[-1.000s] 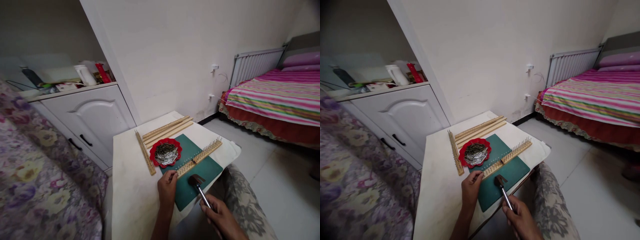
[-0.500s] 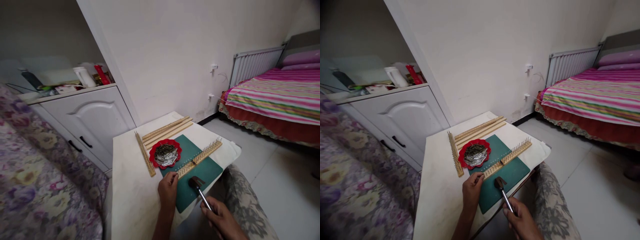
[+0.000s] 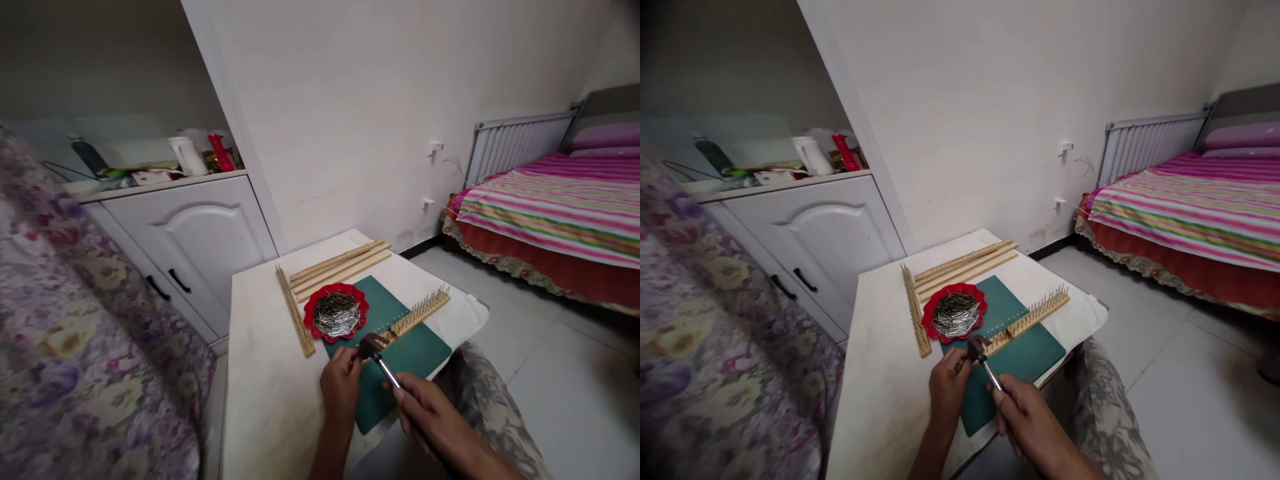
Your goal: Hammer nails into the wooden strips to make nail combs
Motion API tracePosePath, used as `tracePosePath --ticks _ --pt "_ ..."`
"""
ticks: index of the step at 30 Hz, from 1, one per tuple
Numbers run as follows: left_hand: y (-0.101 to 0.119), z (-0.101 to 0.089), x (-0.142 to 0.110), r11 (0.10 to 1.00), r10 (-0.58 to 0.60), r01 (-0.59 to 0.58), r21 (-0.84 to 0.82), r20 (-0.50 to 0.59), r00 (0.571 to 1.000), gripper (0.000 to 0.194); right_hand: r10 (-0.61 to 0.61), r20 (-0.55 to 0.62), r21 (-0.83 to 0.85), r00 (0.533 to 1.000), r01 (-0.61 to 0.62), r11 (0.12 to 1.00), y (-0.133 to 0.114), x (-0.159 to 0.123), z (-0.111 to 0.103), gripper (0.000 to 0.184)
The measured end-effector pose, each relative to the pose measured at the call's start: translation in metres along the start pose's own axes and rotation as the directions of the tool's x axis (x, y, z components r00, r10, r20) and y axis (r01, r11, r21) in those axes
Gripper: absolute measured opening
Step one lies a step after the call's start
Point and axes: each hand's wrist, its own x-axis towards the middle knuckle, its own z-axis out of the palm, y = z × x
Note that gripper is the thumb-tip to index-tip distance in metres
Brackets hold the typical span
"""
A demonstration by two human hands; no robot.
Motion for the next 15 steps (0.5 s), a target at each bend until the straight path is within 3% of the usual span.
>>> tracePosePath --ticks 6,15 --pt "-0.0068 0.0045 0.0005 1.0 0.003 -0.002 0.019 -0.015 1.0 0.018 -0.091 -0.02 -0.242 0.996 0.083 0.967 -0.0104 0.0111 0.0023 0.036" --pt "-0.0071 0.0043 0.0001 1.0 0.002 -0.002 0.019 -0.01 1.0 0.019 -0.091 -0.005 -0.268 0.996 0.086 0.96 -0.0111 0.0113 0.0007 0.036"
